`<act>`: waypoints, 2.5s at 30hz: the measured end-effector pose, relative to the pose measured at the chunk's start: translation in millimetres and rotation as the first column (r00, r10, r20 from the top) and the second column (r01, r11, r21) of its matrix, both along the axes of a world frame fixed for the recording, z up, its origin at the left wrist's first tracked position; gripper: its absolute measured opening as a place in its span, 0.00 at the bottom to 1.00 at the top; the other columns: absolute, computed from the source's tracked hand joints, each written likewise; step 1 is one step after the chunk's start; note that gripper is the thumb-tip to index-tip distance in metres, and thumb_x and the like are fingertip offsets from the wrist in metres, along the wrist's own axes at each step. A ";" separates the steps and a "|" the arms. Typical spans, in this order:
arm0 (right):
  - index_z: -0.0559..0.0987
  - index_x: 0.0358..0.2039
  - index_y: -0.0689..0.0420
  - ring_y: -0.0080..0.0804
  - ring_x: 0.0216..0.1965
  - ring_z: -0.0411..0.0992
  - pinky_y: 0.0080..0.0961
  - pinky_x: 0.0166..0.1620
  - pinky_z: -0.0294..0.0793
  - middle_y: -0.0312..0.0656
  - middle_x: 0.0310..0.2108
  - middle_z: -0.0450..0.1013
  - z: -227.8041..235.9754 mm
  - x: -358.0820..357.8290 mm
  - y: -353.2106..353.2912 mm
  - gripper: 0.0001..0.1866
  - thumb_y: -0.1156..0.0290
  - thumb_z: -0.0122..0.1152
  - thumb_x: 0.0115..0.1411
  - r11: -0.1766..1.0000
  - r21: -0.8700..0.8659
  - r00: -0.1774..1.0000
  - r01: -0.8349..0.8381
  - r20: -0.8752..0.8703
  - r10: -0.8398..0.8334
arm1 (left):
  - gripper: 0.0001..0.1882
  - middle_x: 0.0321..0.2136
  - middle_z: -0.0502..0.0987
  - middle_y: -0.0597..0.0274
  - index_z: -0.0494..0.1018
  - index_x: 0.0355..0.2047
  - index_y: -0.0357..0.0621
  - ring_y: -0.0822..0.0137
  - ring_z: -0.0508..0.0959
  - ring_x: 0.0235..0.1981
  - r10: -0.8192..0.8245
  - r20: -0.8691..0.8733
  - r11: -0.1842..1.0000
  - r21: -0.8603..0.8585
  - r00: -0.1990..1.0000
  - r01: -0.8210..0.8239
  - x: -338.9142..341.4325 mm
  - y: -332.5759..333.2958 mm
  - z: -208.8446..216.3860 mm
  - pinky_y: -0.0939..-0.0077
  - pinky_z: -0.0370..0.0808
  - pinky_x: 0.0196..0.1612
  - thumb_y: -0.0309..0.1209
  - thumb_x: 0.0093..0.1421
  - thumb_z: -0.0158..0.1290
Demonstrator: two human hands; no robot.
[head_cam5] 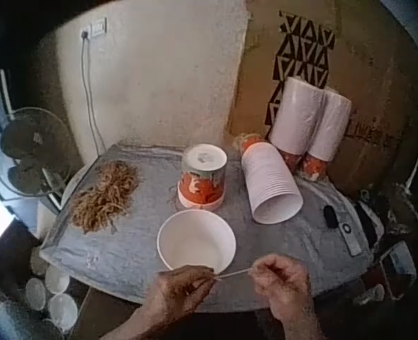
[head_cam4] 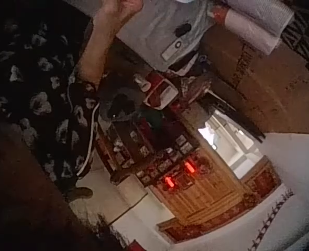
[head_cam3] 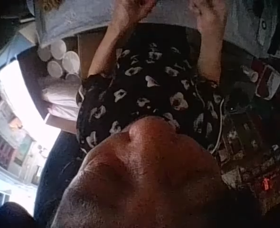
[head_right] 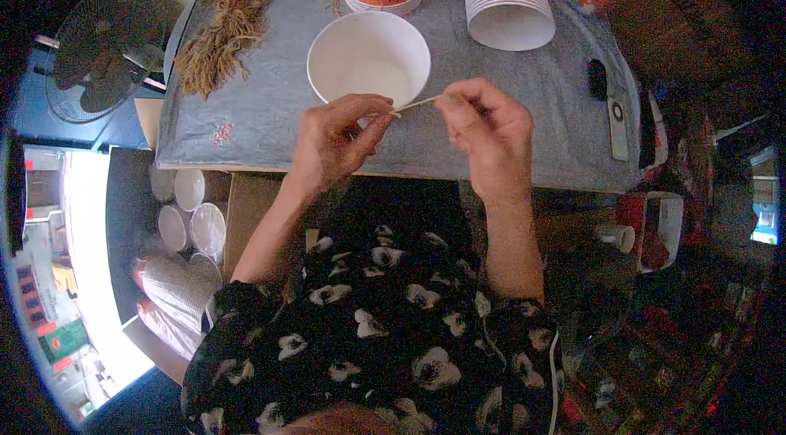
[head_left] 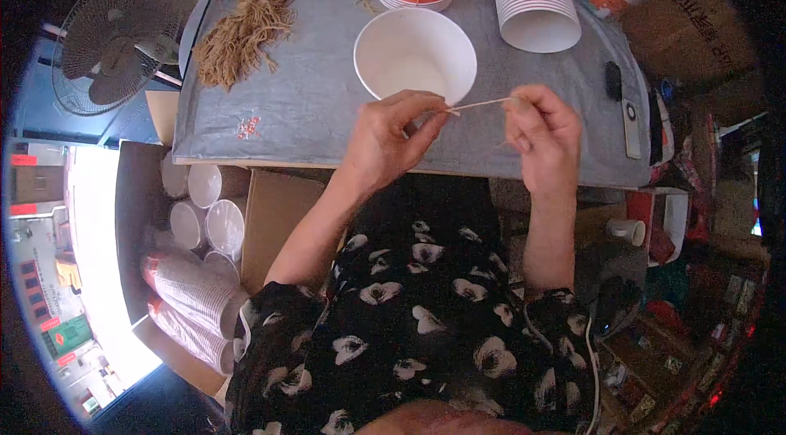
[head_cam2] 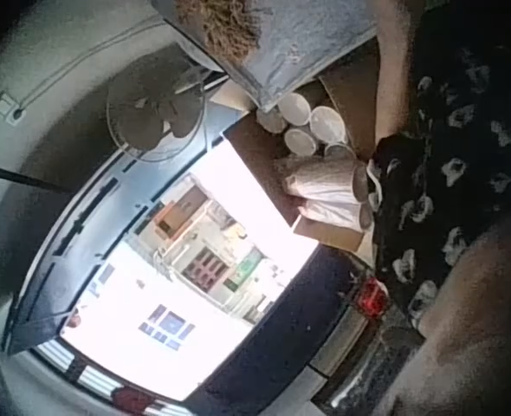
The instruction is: Tying strings to paper cups for packaging.
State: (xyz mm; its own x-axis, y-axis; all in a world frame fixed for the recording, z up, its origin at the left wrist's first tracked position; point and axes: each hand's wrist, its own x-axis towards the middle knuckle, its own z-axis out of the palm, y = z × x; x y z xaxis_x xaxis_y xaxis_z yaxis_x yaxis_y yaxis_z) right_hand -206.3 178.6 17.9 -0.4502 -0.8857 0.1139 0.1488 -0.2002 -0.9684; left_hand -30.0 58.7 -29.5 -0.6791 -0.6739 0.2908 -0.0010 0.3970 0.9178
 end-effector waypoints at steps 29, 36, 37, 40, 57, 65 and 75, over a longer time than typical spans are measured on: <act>0.73 0.41 0.58 0.22 0.28 0.62 0.24 0.32 0.63 0.35 0.27 0.66 -28.2 -4.5 14.2 0.09 0.67 0.51 0.69 0.961 -0.271 0.884 0.048 0.459 0.086 | 0.08 0.31 0.81 0.63 0.81 0.36 0.36 0.76 0.79 0.30 -0.043 -0.083 0.813 0.576 0.996 0.084 25.7 29.7 -12.8 0.83 0.77 0.33 0.29 0.64 0.57; 0.73 0.41 0.59 0.21 0.28 0.61 0.21 0.31 0.61 0.32 0.28 0.64 -76.6 -8.8 15.7 0.08 0.68 0.51 0.69 0.977 -0.208 0.693 0.052 0.712 0.115 | 0.03 0.28 0.80 0.67 0.81 0.33 0.39 0.79 0.76 0.30 0.164 -0.060 0.897 0.425 0.985 -0.124 43.3 14.0 -14.8 0.85 0.71 0.33 0.25 0.59 0.61; 0.73 0.41 0.60 0.21 0.28 0.60 0.20 0.31 0.60 0.32 0.28 0.64 -83.7 -11.3 16.3 0.08 0.69 0.51 0.69 0.980 -0.187 0.643 0.074 0.760 0.097 | 0.03 0.28 0.80 0.68 0.81 0.33 0.39 0.80 0.75 0.30 0.176 -0.046 0.898 0.416 0.983 -0.141 45.6 11.6 -17.1 0.85 0.71 0.33 0.24 0.58 0.62; 0.72 0.42 0.60 0.22 0.31 0.64 0.21 0.34 0.65 0.34 0.31 0.68 -102.9 -17.5 19.8 0.08 0.70 0.54 0.67 0.967 -0.254 0.570 0.006 0.795 0.205 | 0.02 0.28 0.80 0.69 0.81 0.32 0.39 0.79 0.75 0.30 0.190 -0.028 0.886 0.436 0.981 -0.160 48.1 11.5 -15.4 0.85 0.70 0.33 0.24 0.58 0.62; 0.78 0.41 0.63 0.17 0.30 0.70 0.18 0.36 0.71 0.32 0.28 0.73 -80.3 40.8 14.2 0.12 0.67 0.56 0.66 0.919 0.326 0.961 -0.223 -0.083 0.262 | 0.05 0.30 0.80 0.60 0.82 0.33 0.39 0.72 0.79 0.31 -0.014 0.108 0.990 0.138 0.994 -0.001 41.0 12.4 -4.9 0.78 0.77 0.32 0.24 0.56 0.63; 0.82 0.35 0.60 0.18 0.29 0.69 0.17 0.34 0.69 0.32 0.28 0.74 -32.3 -9.7 6.3 0.05 0.75 0.63 0.58 0.882 0.055 0.808 0.468 -0.432 -0.402 | 0.22 0.48 0.75 0.62 0.77 0.47 0.54 0.62 0.79 0.28 0.439 0.150 0.710 -0.662 0.886 -0.240 66.9 -52.1 9.5 0.69 0.79 0.33 0.29 0.51 0.65; 0.84 0.33 0.62 0.30 0.25 0.70 0.23 0.27 0.67 0.41 0.26 0.76 70.2 28.0 17.2 0.08 0.81 0.66 0.50 0.894 -0.448 0.536 -0.010 -0.757 -0.374 | 0.21 0.47 0.76 0.64 0.76 0.47 0.50 0.58 0.81 0.31 0.147 0.251 0.877 -0.481 0.957 -0.008 42.9 -29.6 14.8 0.64 0.80 0.34 0.37 0.53 0.64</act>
